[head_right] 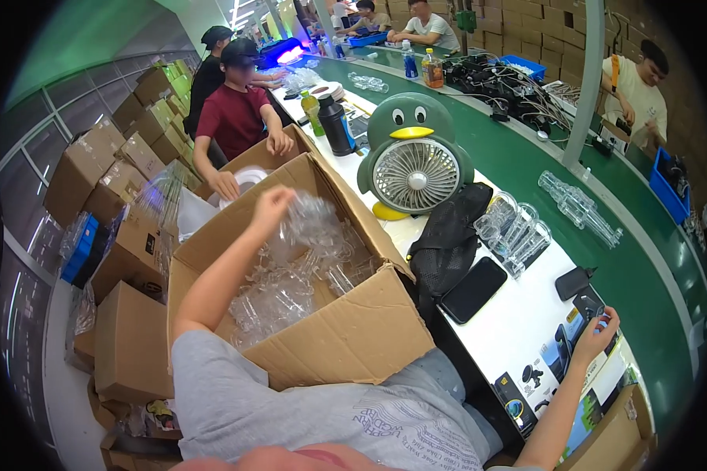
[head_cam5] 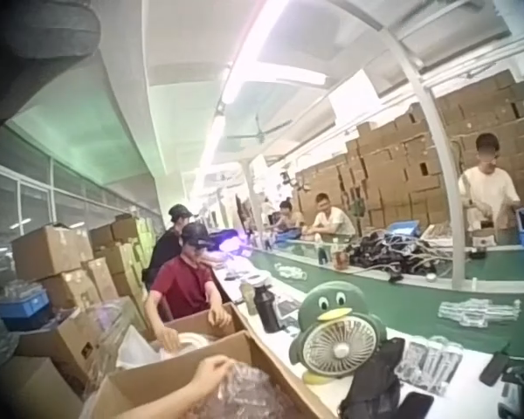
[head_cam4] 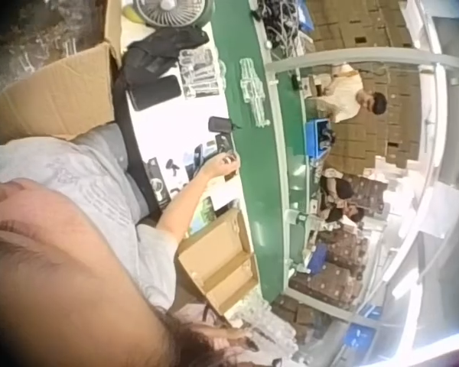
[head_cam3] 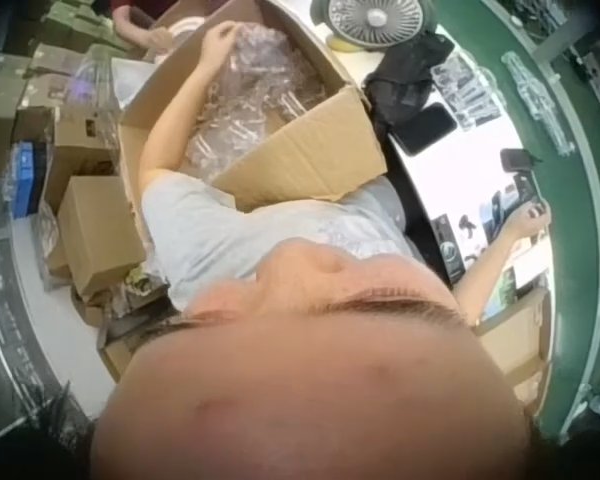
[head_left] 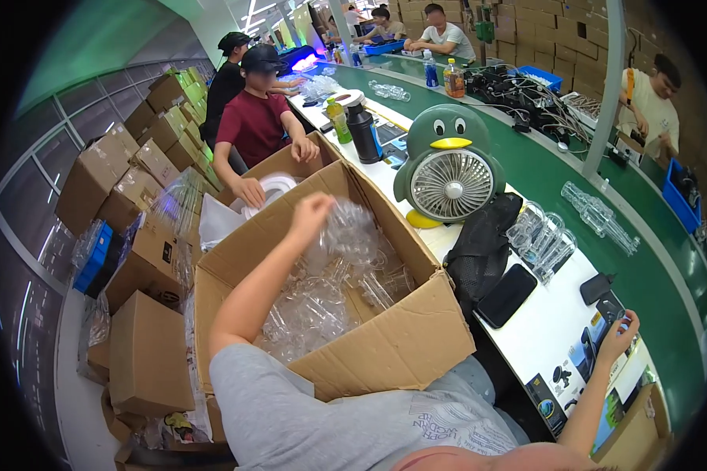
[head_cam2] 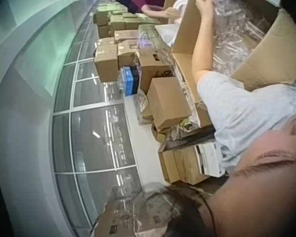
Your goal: The recorder is assembling and cleaning transparent plastic parts on a factory production line, using a squeeze bottle to apply cleaning liquid and then inspecting the parts.
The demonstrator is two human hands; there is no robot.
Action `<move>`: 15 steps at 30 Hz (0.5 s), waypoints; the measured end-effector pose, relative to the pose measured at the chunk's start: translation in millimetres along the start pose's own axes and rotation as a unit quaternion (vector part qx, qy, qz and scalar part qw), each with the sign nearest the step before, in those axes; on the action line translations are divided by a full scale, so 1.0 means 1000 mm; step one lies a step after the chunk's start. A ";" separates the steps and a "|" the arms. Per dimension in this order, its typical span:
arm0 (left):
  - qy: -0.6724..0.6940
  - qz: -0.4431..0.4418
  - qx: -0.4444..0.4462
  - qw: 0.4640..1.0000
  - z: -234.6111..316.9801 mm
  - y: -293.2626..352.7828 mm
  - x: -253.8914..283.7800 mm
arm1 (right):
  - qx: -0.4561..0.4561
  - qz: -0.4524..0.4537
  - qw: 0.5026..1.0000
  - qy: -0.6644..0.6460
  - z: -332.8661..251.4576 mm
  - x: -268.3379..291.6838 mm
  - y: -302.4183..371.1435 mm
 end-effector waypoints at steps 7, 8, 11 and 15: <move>0.105 0.056 -0.121 0.986 0.083 -0.023 0.069 | 0.004 0.004 1.000 -0.007 0.005 0.001 0.002; 0.079 -0.008 -0.098 0.992 0.089 -0.020 0.060 | 0.011 0.001 1.000 -0.004 0.003 -0.001 0.002; -0.038 -0.200 -0.117 0.972 0.112 0.007 0.017 | 0.008 0.002 1.000 0.009 0.005 -0.001 0.000; -0.353 -0.451 -0.072 0.817 0.085 0.104 -0.049 | 0.033 -0.007 0.998 0.046 -0.003 -0.003 -0.001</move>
Point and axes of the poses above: each hand's wrist, its own y-axis away from the middle knuckle, its own x-axis out of the back of the hand, z = x × y, the point moved 10 cm from there along -y, towards the middle knuckle, and after that the axes turned 3 degrees about -x, right-handed, at the moved point
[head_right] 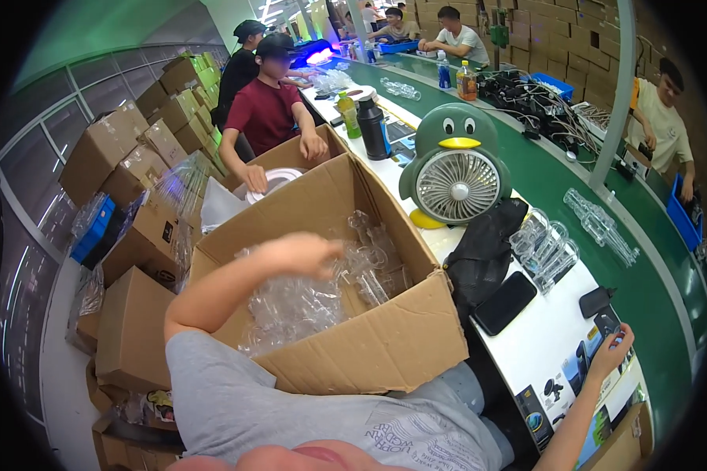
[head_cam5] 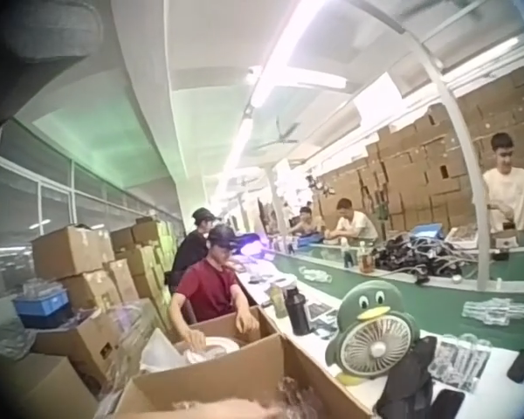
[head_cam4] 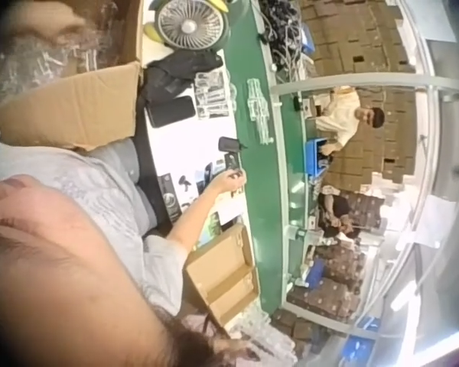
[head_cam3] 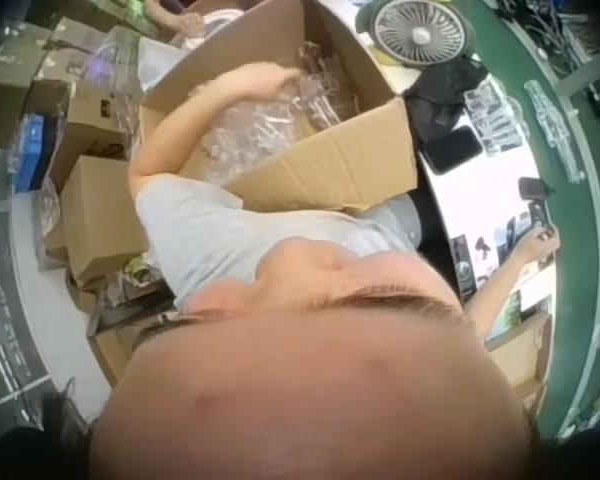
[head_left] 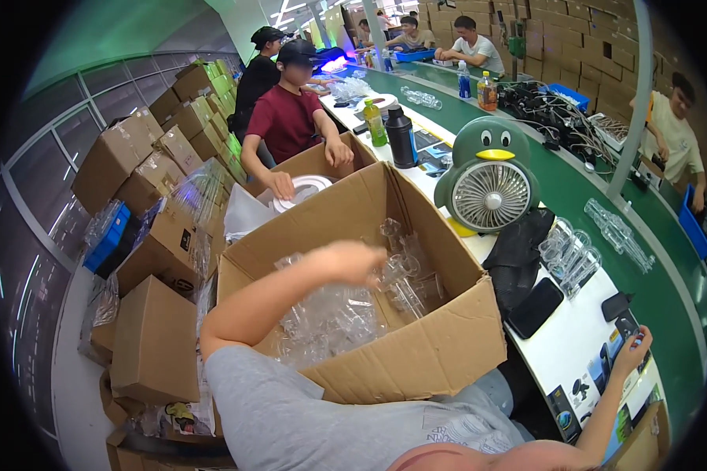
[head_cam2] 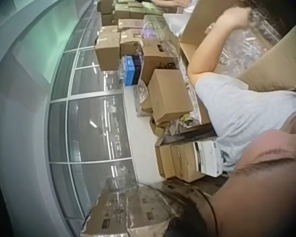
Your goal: The recorder is assembling and cleaning transparent plastic parts on a factory production line, using a squeeze bottle to apply cleaning liquid and then inspecting the parts.
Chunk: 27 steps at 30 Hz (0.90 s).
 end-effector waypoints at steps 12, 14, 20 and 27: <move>-0.109 -0.155 -0.079 0.979 -0.007 0.013 -0.238 | 0.045 -0.011 0.998 0.052 -0.025 -0.001 0.008; -0.059 -0.170 -0.092 0.979 -0.015 0.013 -0.235 | 0.055 -0.015 0.997 0.055 -0.028 -0.002 0.009; 0.093 -0.043 0.011 0.995 -0.033 0.005 -0.113 | 0.056 -0.014 0.998 0.038 -0.030 -0.004 0.009; 0.181 0.113 -0.016 0.977 -0.051 -0.014 -0.043 | 0.000 0.016 1.000 -0.015 -0.012 0.008 0.005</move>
Point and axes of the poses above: each hand's wrist, its own y-axis away from the middle knuckle, its own x-axis out of the back of the hand, z = x × y, the point moved 10 cm from there along -y, towards the middle knuckle, and after that the axes turned 3 degrees about -x, right-handed, at the moved point
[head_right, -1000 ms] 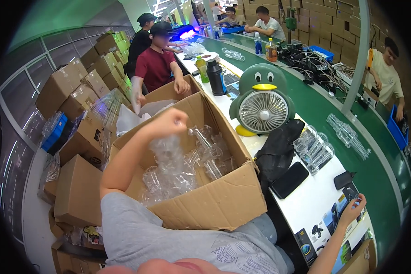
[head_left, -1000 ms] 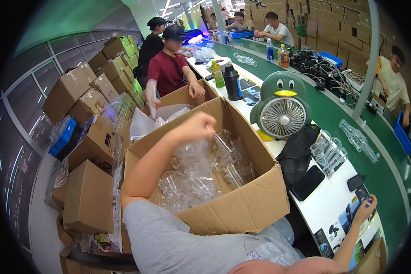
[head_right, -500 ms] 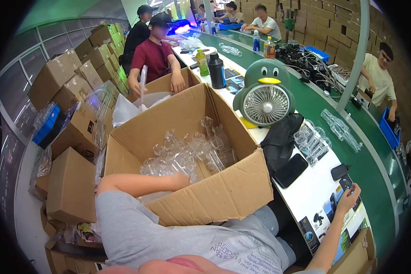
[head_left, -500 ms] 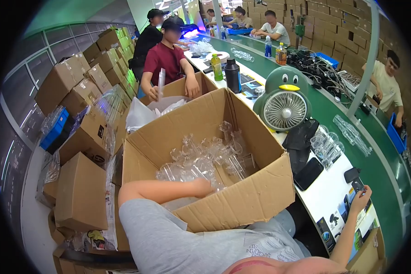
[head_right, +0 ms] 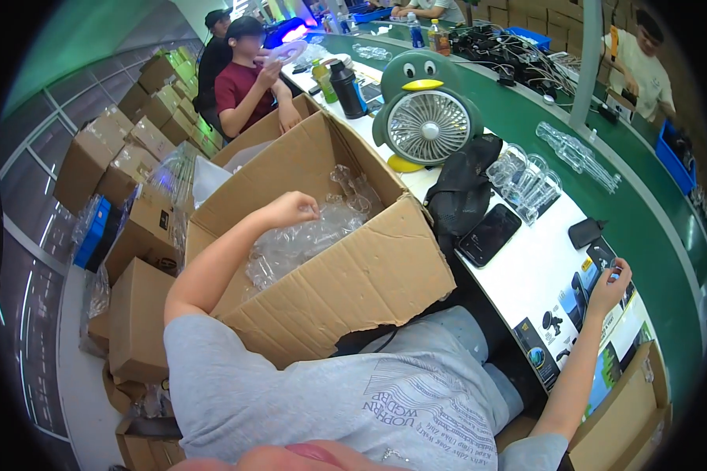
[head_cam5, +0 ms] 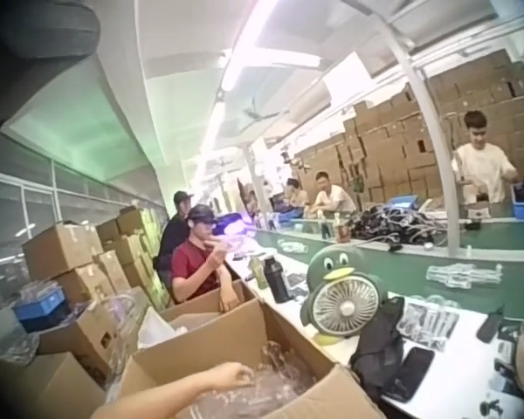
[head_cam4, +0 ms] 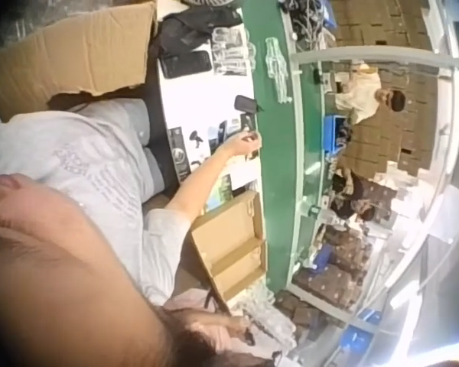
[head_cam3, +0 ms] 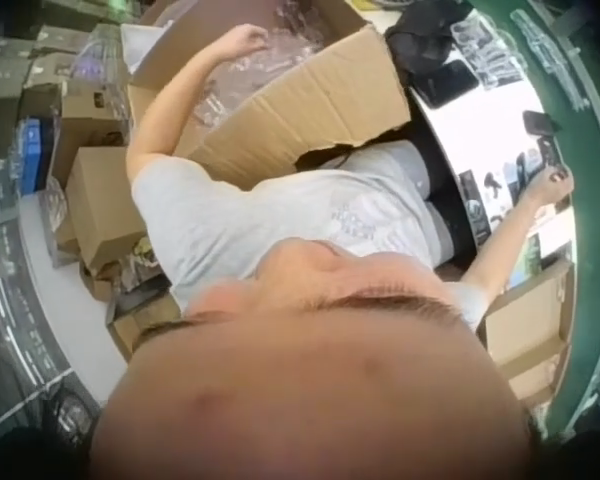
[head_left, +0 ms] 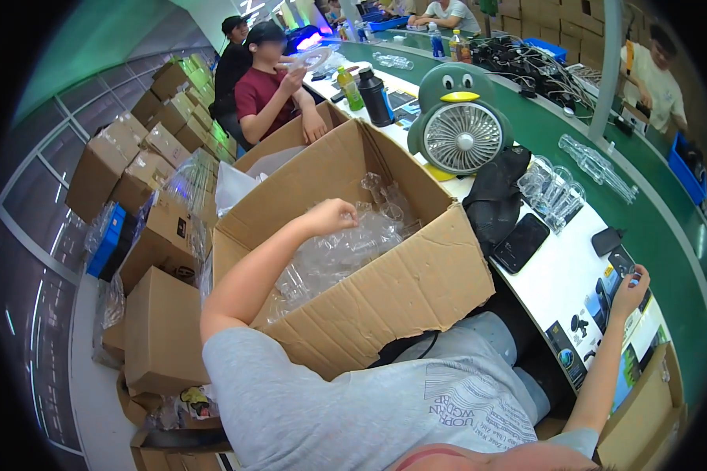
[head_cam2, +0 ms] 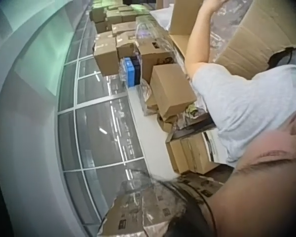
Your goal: The recorder is assembling and cleaning transparent plastic parts on a factory production line, using a squeeze bottle to apply cleaning liquid and then inspecting the parts.
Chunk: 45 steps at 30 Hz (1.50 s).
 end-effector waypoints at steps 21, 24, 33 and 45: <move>0.025 0.004 0.108 0.994 -0.044 -0.048 0.091 | -0.019 -0.007 1.000 -0.019 0.020 0.001 0.003; -0.019 -0.016 0.131 0.991 -0.034 -0.051 0.092 | -0.025 -0.015 0.999 -0.014 0.021 -0.006 0.003; -0.355 0.055 0.137 0.923 -0.026 -0.049 0.079 | -0.043 -0.013 0.999 -0.015 0.036 0.000 0.004; -0.214 0.227 0.158 0.937 -0.025 -0.068 0.091 | -0.059 -0.008 0.998 -0.024 0.047 0.000 0.004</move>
Point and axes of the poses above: each hand's wrist, its own y-axis away from the middle knuckle, its own x-axis out of the back of the hand, z = x × y, the point moved 10 cm from there along -y, towards the middle knuckle, and after that the axes turned 3 degrees about -x, right-handed, at the moved point
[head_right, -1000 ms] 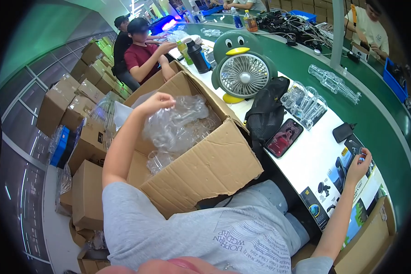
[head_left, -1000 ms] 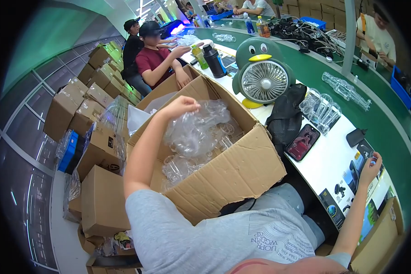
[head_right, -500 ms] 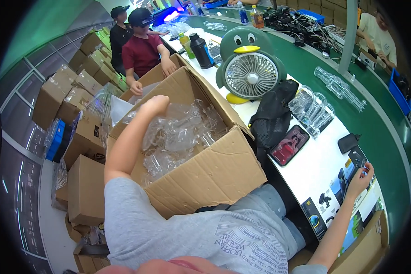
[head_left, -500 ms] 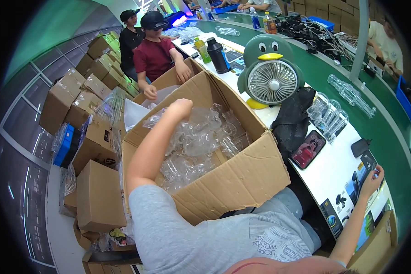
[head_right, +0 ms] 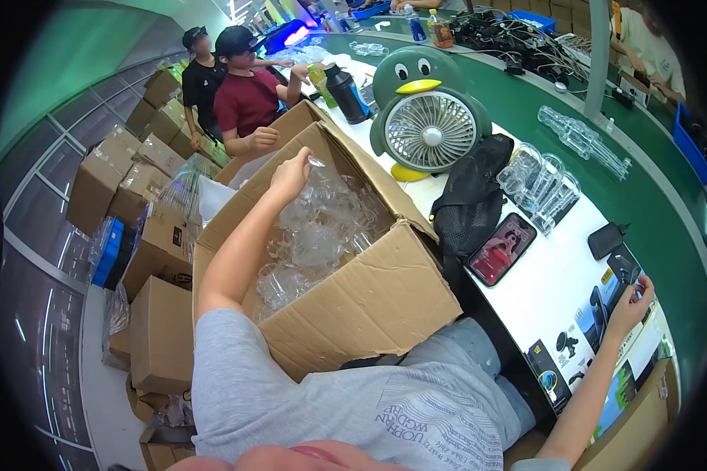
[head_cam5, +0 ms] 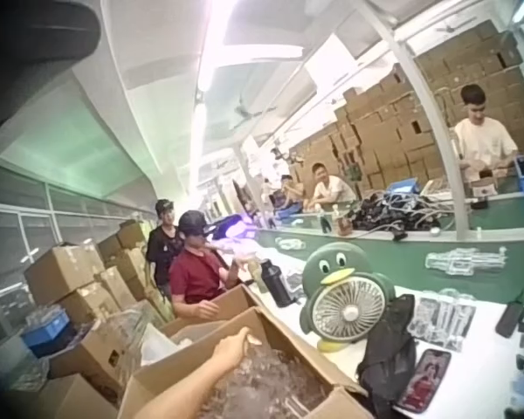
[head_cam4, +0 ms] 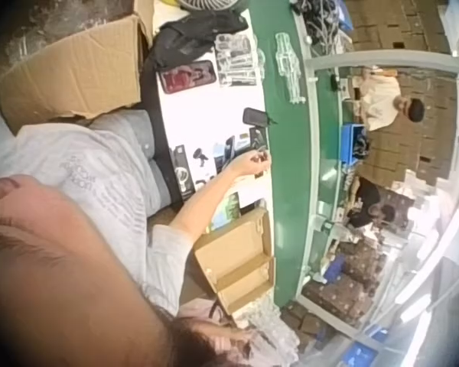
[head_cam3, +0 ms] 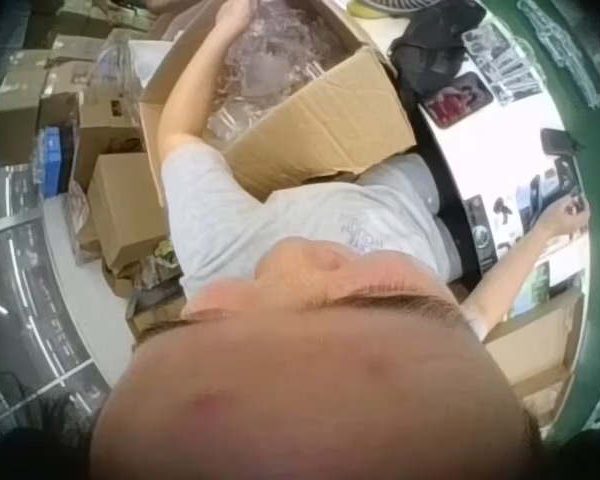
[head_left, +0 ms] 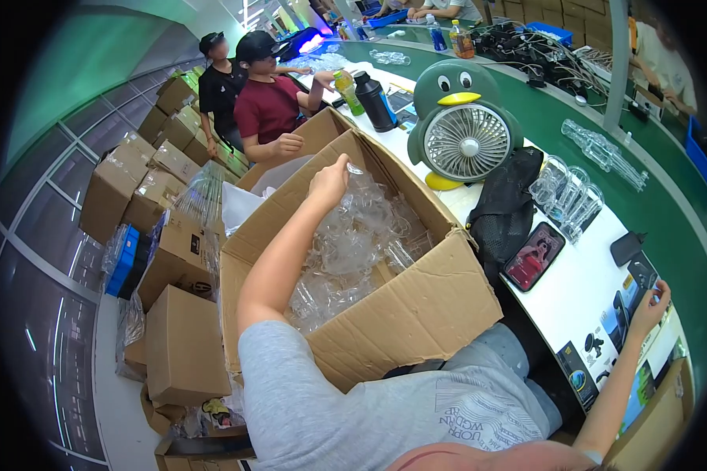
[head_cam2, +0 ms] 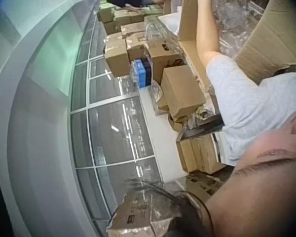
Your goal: The recorder is assembling and cleaning transparent plastic parts on a factory production line, using a squeeze bottle to apply cleaning liquid and then inspecting the parts.
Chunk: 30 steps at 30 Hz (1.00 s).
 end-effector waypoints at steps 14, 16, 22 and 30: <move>0.092 0.092 -0.030 0.991 -0.002 0.017 0.092 | -0.020 0.004 0.999 -0.043 -0.012 0.003 0.006; 0.131 0.142 -0.096 0.977 0.003 0.033 0.100 | -0.028 -0.001 0.998 -0.048 -0.011 0.006 0.006; 0.118 0.207 -0.043 0.970 -0.029 0.053 0.111 | -0.026 0.010 0.997 -0.067 -0.016 0.007 0.006; 0.225 0.187 -0.080 0.953 -0.013 0.052 0.106 | -0.020 0.023 0.997 -0.069 -0.026 0.009 0.008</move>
Point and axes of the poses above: each hand's wrist, its own y-axis away from the middle knuckle, its own x-axis out of the back of the hand, z = x × y, the point moved 10 cm from there along -y, towards the middle knuckle, and after that the axes turned 3 degrees about -x, right-handed, at the moved point
